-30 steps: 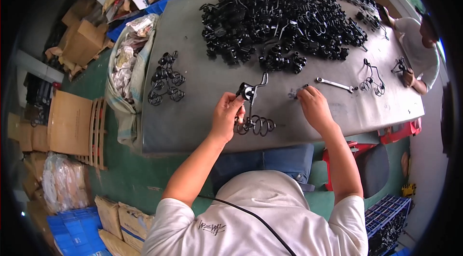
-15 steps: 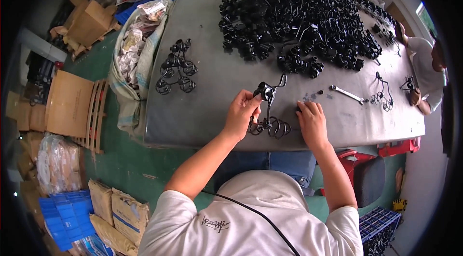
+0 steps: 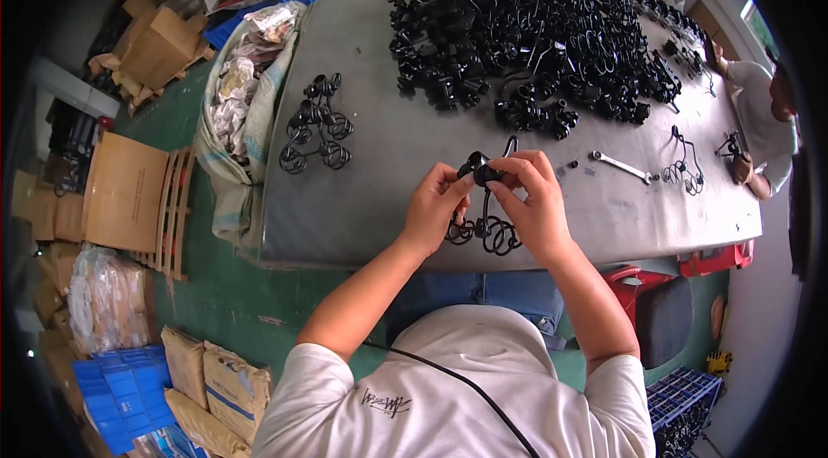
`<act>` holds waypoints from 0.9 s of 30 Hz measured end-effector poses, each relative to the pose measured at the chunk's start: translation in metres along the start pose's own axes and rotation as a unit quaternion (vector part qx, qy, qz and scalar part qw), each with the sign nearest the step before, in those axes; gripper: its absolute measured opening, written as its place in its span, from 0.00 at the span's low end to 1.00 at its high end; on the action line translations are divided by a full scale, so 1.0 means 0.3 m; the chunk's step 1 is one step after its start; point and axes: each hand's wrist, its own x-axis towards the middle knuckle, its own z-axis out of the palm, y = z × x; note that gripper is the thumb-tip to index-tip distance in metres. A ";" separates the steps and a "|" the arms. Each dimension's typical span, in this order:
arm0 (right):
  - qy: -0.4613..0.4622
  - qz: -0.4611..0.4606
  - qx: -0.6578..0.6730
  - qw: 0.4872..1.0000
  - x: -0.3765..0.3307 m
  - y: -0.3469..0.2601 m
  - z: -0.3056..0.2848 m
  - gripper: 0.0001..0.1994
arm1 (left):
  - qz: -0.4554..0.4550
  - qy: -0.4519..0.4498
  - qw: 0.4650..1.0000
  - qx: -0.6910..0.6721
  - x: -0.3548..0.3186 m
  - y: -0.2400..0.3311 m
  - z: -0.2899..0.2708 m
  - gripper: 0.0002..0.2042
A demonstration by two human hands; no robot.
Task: Assembling black metal bicycle components at a workbench in a manufacturing workshop.
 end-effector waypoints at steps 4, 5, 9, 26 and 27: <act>-0.024 0.035 0.045 0.998 0.002 0.009 -0.001 0.16 | 0.010 -0.004 1.000 0.006 0.002 -0.010 -0.007 0.13; -0.033 0.067 0.065 0.995 0.000 0.019 0.006 0.17 | 0.012 -0.003 1.000 0.012 0.001 -0.011 -0.009 0.14; -0.036 0.126 0.127 0.983 -0.017 0.023 0.009 0.19 | 0.024 -0.010 1.000 0.012 0.003 -0.016 -0.015 0.14; 0.034 0.134 -0.293 0.946 -0.041 0.423 -0.271 0.14 | 0.003 0.028 0.999 -0.017 0.005 0.003 -0.016 0.15; 0.011 0.123 -0.319 0.940 -0.033 0.428 -0.271 0.13 | 0.006 0.025 0.999 -0.018 0.004 0.003 -0.011 0.15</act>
